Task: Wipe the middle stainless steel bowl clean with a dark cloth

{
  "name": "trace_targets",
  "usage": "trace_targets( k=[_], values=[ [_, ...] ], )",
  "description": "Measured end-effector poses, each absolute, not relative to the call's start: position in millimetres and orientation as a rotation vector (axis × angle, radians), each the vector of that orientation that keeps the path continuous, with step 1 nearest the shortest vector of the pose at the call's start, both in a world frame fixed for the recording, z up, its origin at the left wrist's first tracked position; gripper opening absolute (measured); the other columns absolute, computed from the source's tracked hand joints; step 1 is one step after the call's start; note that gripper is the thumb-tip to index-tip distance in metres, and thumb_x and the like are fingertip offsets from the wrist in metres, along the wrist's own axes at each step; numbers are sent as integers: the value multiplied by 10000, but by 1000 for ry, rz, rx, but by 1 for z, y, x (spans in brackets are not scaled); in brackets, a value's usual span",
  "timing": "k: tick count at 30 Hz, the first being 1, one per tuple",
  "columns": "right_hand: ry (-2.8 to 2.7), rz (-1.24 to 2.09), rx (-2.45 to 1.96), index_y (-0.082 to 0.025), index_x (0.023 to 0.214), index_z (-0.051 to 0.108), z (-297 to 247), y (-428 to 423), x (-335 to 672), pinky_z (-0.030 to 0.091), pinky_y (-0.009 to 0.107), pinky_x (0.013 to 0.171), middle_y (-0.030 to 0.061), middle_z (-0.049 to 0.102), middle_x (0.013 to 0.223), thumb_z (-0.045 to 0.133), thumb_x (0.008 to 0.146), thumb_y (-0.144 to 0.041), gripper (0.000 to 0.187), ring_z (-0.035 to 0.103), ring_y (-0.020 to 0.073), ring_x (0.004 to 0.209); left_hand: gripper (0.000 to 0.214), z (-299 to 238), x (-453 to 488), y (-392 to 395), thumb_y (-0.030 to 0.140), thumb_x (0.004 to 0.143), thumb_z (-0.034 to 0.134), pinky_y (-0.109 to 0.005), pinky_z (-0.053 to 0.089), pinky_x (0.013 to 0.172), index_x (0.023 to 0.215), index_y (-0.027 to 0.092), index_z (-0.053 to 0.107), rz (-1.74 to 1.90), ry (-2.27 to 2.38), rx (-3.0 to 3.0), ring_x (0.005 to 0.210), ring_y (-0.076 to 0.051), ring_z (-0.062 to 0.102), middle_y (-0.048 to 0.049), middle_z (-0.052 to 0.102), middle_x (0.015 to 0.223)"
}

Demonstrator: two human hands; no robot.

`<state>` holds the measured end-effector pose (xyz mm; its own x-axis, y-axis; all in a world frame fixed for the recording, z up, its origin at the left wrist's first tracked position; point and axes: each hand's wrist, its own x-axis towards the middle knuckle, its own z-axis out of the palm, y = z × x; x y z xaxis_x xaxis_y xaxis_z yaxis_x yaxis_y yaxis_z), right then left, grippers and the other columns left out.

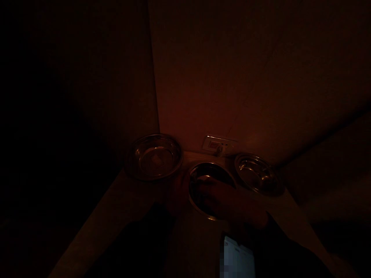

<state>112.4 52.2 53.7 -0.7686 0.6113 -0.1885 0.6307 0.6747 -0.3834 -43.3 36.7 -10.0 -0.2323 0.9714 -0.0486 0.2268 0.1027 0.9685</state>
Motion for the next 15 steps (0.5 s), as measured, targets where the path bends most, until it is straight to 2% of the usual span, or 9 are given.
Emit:
trace_targets(
  k=[4, 9, 15],
  values=[
    [2739, -744, 1051, -191, 1139, 630, 58, 52, 116, 463, 331, 835, 104, 610, 1153, 449, 853, -192, 339, 607, 216, 960, 338, -11, -44, 35, 345, 900, 379, -363, 449, 939, 971, 158, 652, 1219, 1576, 1217, 979, -216, 631, -98, 705, 1028],
    [2757, -791, 1040, -185, 1094, 643, 61, 50, 115, 456, 304, 810, 95, 625, 1077, 430, 864, -191, 314, 609, 199, 923, 333, -11, -45, 36, 338, 891, 387, -348, 478, 883, 944, 158, 662, 1237, 1555, 1243, 915, -209, 643, -83, 717, 973],
    [2754, -634, 1175, -205, 1186, 591, 53, 46, 111, 473, 334, 797, 110, 581, 1213, 418, 878, -213, 353, 620, 235, 965, 334, -10, -46, 37, 349, 892, 383, -335, 490, 848, 920, 161, 658, 1225, 1515, 1271, 887, -202, 646, -71, 716, 937]
  ],
)
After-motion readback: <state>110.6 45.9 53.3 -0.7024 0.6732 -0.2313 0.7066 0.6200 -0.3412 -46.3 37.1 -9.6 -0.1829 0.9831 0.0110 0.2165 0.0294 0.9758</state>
